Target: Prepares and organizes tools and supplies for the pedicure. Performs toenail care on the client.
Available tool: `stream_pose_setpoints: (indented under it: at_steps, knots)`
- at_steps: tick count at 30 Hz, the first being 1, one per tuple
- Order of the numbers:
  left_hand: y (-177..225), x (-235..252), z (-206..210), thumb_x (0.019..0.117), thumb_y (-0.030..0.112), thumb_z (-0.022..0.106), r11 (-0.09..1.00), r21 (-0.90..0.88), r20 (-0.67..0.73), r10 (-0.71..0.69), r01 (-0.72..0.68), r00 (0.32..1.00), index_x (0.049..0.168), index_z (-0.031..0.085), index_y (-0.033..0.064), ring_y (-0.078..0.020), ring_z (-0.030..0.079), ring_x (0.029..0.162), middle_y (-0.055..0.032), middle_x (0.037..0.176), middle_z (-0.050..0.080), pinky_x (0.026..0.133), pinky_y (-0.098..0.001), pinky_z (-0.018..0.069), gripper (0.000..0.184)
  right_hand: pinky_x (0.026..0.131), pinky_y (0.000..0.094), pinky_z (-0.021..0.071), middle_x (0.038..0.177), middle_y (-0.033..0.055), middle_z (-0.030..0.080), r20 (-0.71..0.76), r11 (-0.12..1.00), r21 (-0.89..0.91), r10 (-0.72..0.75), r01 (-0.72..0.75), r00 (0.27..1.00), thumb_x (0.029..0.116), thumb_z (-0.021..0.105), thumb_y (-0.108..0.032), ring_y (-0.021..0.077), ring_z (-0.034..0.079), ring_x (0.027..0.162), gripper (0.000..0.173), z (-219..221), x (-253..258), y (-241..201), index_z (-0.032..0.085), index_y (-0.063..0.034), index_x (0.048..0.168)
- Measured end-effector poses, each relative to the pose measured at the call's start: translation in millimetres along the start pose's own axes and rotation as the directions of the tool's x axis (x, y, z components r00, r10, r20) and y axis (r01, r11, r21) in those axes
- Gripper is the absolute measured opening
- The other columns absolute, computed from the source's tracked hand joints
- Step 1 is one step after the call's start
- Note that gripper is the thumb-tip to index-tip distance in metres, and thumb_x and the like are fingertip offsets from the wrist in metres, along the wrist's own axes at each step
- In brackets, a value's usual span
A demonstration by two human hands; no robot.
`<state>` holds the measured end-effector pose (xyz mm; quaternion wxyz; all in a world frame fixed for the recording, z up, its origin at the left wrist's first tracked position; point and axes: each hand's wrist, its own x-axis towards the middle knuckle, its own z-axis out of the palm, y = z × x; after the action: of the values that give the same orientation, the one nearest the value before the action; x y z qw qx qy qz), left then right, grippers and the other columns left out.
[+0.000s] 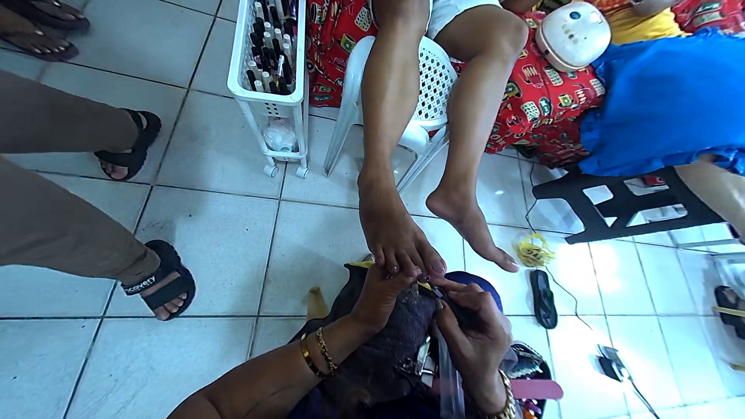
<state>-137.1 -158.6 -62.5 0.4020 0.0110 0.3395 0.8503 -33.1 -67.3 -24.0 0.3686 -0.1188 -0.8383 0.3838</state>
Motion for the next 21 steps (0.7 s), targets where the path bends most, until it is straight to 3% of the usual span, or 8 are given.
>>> stream_pose_setpoints:
  at_steps: [5,13,21]
  knots:
    - [0.0,0.7,-1.2,0.0902,0.000,0.064,1.000,0.011,0.008,-0.009,0.009,1.000,0.088,0.066,0.0131,-0.0049,0.066,0.071,0.0051,0.078,0.069,0.072,-0.0238,0.0579,0.013,0.083,0.0192,0.0601,0.099,-0.0066,0.075,-0.013,0.992,0.114,0.060,-0.058,0.998,0.0915,0.067,-0.015,0.0028,0.072,0.096,0.009,-2.3,2.4,-3.0,0.063,-0.0177,0.099]
    - [1.2,0.1,0.6,0.0908,-0.002,0.061,1.000,0.010,-0.008,-0.018,0.018,1.000,0.088,0.064,0.0124,-0.0051,0.067,0.071,0.0051,0.077,0.069,0.072,-0.0241,0.0580,0.015,0.082,0.0148,0.0565,0.098,-0.0003,0.075,-0.008,1.000,-0.009,-0.009,0.009,1.000,0.0906,0.067,-0.014,0.0011,0.071,0.098,0.010,1.2,1.3,0.7,0.060,-0.0104,0.097]
    - [2.2,-0.6,1.1,0.0916,0.002,0.063,0.999,0.002,-0.010,-0.038,0.038,0.999,0.088,0.063,0.0125,-0.0061,0.067,0.071,0.0042,0.078,0.069,0.071,-0.0249,0.0585,0.011,0.081,0.0203,0.0607,0.099,-0.0028,0.076,0.012,0.995,0.091,0.037,-0.038,0.999,0.0915,0.066,-0.016,0.0054,0.073,0.096,0.008,-3.1,2.2,-4.5,0.061,-0.0152,0.098]
